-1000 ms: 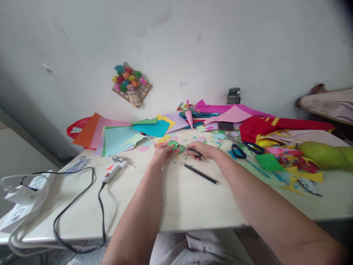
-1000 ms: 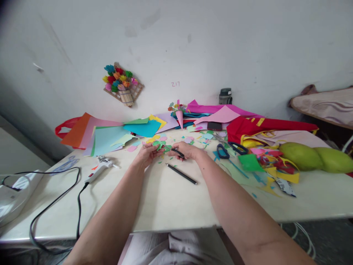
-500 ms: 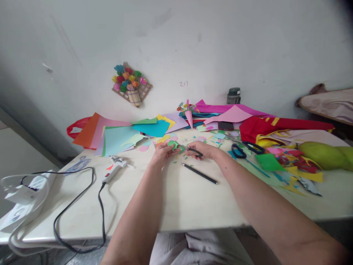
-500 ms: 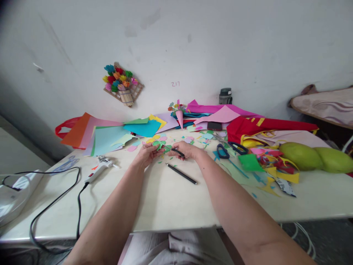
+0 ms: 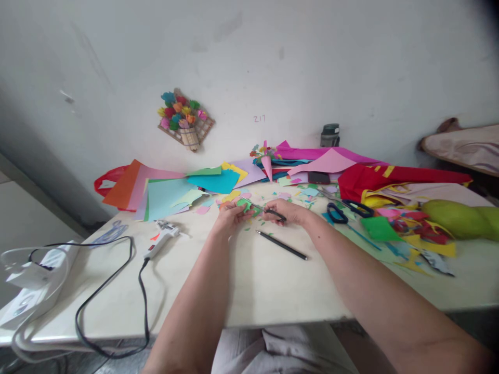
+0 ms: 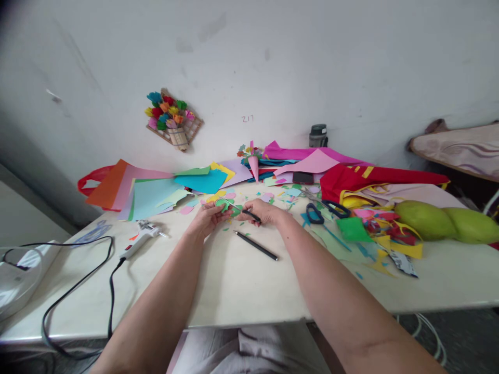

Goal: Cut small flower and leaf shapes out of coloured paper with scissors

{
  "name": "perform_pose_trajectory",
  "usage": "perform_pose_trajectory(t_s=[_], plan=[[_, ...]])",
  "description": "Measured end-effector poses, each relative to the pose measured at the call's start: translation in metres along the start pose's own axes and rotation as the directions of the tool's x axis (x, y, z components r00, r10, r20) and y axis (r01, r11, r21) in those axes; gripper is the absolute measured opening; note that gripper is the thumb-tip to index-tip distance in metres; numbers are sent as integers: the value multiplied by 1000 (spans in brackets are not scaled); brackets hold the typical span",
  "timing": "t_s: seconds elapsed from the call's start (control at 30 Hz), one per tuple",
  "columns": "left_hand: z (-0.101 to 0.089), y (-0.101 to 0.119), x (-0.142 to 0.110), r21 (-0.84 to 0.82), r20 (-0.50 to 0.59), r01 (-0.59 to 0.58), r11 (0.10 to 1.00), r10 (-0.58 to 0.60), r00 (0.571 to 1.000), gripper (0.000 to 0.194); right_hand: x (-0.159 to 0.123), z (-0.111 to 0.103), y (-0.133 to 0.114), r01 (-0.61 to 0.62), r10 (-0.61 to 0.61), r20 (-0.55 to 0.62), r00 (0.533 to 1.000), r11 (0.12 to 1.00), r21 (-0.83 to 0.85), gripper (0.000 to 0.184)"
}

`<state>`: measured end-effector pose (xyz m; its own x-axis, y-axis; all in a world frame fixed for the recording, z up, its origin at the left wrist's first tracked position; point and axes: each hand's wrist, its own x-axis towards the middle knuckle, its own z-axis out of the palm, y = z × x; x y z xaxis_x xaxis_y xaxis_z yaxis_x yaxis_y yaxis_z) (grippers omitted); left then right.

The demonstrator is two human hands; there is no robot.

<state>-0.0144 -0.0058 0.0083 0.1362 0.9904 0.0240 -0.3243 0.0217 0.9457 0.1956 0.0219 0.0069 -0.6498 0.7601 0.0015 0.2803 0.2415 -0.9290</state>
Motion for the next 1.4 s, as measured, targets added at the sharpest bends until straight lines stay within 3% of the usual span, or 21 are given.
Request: perform_pose_trajectory(t_s=[0.27, 0.6, 0.9, 1.17, 1.4], plan=[[2, 1, -1, 9, 6, 8, 1000, -8, 1000, 15, -4, 4, -7, -64, 66, -19, 998, 995, 71, 17], [7, 3, -4, -12, 2, 26, 1000, -26, 1000, 10, -2, 5, -8, -18, 20, -24, 1000, 998, 66, 18], [8, 4, -6, -13, -11, 47, 999, -47, 999, 11, -6, 7, -15, -56, 59, -43, 997, 995, 83, 10], [6, 3, -4, 7, -10, 14, 1000, -14, 1000, 15, -3, 6, -12, -35, 39, -54, 998, 997, 71, 16], [7, 4, -5, 7, -1, -13, 1000, 13, 1000, 17, -4, 5, -11, -29, 24, -106, 994, 998, -50, 24]])
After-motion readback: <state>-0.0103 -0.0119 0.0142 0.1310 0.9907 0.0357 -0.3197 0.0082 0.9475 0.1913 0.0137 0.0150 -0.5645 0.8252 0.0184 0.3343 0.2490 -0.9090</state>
